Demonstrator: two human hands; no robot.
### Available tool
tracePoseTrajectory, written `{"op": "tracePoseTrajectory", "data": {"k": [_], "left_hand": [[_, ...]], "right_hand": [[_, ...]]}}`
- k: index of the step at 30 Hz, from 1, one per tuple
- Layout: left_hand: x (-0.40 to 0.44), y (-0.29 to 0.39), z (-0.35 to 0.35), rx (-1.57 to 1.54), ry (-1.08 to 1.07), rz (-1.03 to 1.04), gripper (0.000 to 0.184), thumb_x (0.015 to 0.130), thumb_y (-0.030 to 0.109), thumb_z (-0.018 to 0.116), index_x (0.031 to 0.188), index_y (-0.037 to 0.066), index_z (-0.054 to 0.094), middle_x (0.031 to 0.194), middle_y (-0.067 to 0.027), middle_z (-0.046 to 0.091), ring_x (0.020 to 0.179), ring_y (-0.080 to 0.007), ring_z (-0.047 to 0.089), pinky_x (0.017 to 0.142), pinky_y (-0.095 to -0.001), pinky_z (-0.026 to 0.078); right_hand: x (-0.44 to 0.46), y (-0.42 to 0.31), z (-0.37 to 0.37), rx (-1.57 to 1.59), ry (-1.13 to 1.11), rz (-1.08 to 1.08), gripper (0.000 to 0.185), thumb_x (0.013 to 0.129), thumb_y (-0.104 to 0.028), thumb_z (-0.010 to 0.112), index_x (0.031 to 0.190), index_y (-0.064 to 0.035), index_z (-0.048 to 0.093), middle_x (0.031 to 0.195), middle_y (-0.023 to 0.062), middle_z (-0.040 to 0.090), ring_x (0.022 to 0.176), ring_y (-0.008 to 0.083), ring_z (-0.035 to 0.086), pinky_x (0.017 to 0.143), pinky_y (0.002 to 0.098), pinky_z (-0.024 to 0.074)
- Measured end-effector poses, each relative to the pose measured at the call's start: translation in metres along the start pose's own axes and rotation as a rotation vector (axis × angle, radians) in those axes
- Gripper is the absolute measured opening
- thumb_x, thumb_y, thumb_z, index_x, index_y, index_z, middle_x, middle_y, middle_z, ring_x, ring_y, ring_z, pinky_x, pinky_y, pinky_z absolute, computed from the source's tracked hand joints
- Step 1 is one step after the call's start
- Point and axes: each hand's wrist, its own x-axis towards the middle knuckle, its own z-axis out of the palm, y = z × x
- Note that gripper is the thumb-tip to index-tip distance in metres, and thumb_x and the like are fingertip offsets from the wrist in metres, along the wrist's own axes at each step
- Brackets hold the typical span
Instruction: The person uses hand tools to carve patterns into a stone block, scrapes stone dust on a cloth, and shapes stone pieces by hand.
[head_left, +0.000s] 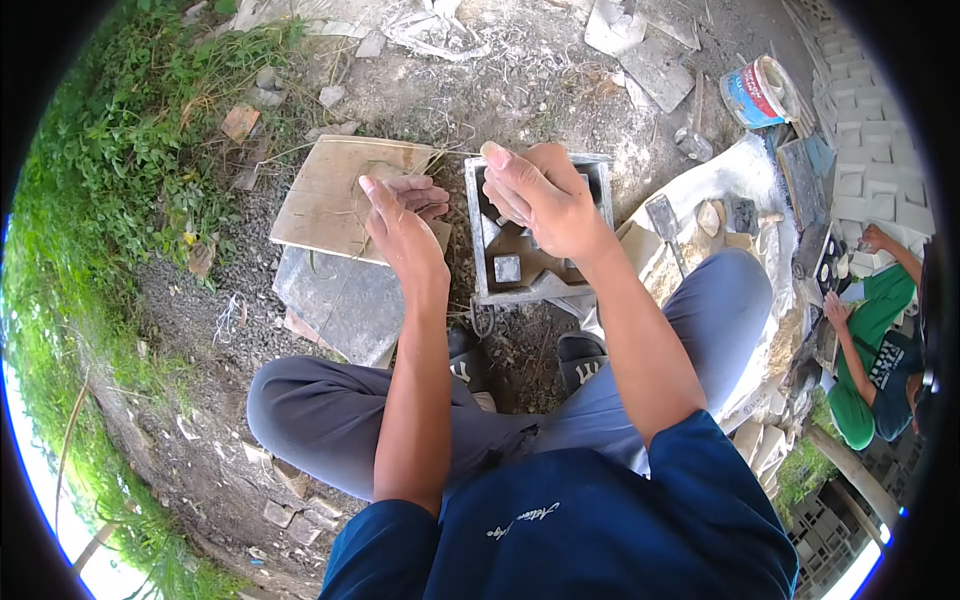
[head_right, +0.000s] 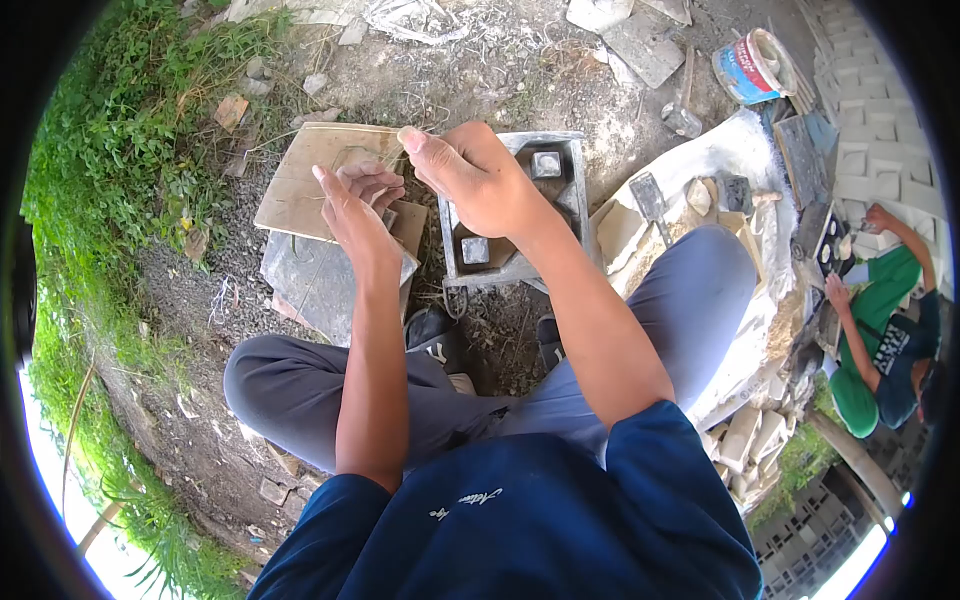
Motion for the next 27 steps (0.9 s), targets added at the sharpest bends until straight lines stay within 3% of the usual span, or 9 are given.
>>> {"op": "tracePoseTrajectory", "data": {"k": [1,5,10,11,15,19,23,27], "left_hand": [[0.002,0.001,0.0,-0.012,0.004,0.015,0.068,0.108,0.054,0.028,0.087,-0.002,0.061,0.074,-0.013,0.065,0.068,-0.0216,0.064,0.066,-0.0325,0.054],[0.007,-0.001,0.003,-0.025,0.005,0.01,0.069,0.108,0.055,0.028,0.086,-0.002,0.061,0.074,-0.013,0.065,0.068,-0.0216,0.064,0.066,-0.0327,0.054],[0.004,0.002,-0.001,-0.001,-0.038,0.008,0.071,0.105,0.061,0.028,0.09,-0.001,0.06,0.077,-0.0133,0.063,0.075,-0.0242,0.066,0.072,-0.0361,0.055],[0.006,0.002,0.0,0.001,-0.042,0.008,0.071,0.105,0.061,0.029,0.09,-0.001,0.06,0.077,-0.0132,0.063,0.076,-0.0242,0.066,0.072,-0.0362,0.055],[0.0,0.002,0.0,-0.006,-0.01,-0.019,0.07,0.108,0.055,0.027,0.087,-0.002,0.061,0.073,-0.0117,0.064,0.07,-0.0212,0.064,0.068,-0.033,0.054],[0.002,0.006,0.006,-0.043,0.006,0.004,0.07,0.108,0.055,0.027,0.087,-0.002,0.061,0.073,-0.0121,0.064,0.071,-0.0215,0.064,0.069,-0.0333,0.054],[0.002,0.005,0.003,-0.023,-0.013,0.02,0.069,0.108,0.055,0.027,0.088,-0.002,0.061,0.074,-0.0126,0.063,0.072,-0.0217,0.065,0.069,-0.0332,0.054],[0.003,0.006,0.006,-0.033,-0.042,0.039,0.069,0.108,0.055,0.027,0.088,-0.003,0.061,0.075,-0.0126,0.063,0.072,-0.0217,0.064,0.069,-0.0334,0.054]], "right_hand": [[0.005,0.0,-0.002,0.048,0.009,0.048,0.064,0.106,-0.036,0.052,0.053,-0.0075,0.031,0.051,-0.005,0.024,0.05,0.0086,0.021,0.047,0.0318,0.0188],[0.003,0.006,-0.011,0.031,-0.096,-0.092,0.06,0.104,-0.031,0.05,0.051,-0.0092,0.033,0.048,-0.0017,0.027,0.046,0.011,0.025,0.051,0.0305,0.0224],[0.006,0.011,-0.017,0.119,-0.143,-0.065,0.057,0.103,-0.029,0.05,0.052,-0.0066,0.038,0.048,-0.0008,0.027,0.047,0.0123,0.025,0.053,0.0311,0.0242],[0.006,0.014,-0.02,0.001,-0.109,-0.022,0.057,0.103,-0.029,0.051,0.052,-0.0069,0.037,0.047,-0.0007,0.027,0.046,0.0126,0.026,0.053,0.0313,0.0247],[-0.009,-0.012,-0.01,0.075,-0.229,-0.009,0.064,0.104,-0.033,0.052,0.049,-0.0051,0.034,0.047,-0.0007,0.027,0.048,0.0129,0.026,0.052,0.0314,0.0242],[0.007,-0.003,-0.015,-0.051,-0.24,-0.007,0.065,0.103,-0.034,0.052,0.047,-0.0058,0.034,0.045,0.0002,0.028,0.046,0.0136,0.026,0.051,0.0314,0.0248],[-0.003,-0.02,-0.016,0.141,-0.329,0.021,0.063,0.102,-0.03,0.054,0.047,-0.0064,0.034,0.045,-0.0002,0.03,0.046,0.0128,0.025,0.051,0.0319,0.0245],[0.008,-0.004,-0.017,-0.076,-0.263,-0.01,0.064,0.104,-0.031,0.05,0.046,-0.007,0.034,0.044,0.0002,0.031,0.045,0.0121,0.027,0.05,0.0316,0.0251]]}}
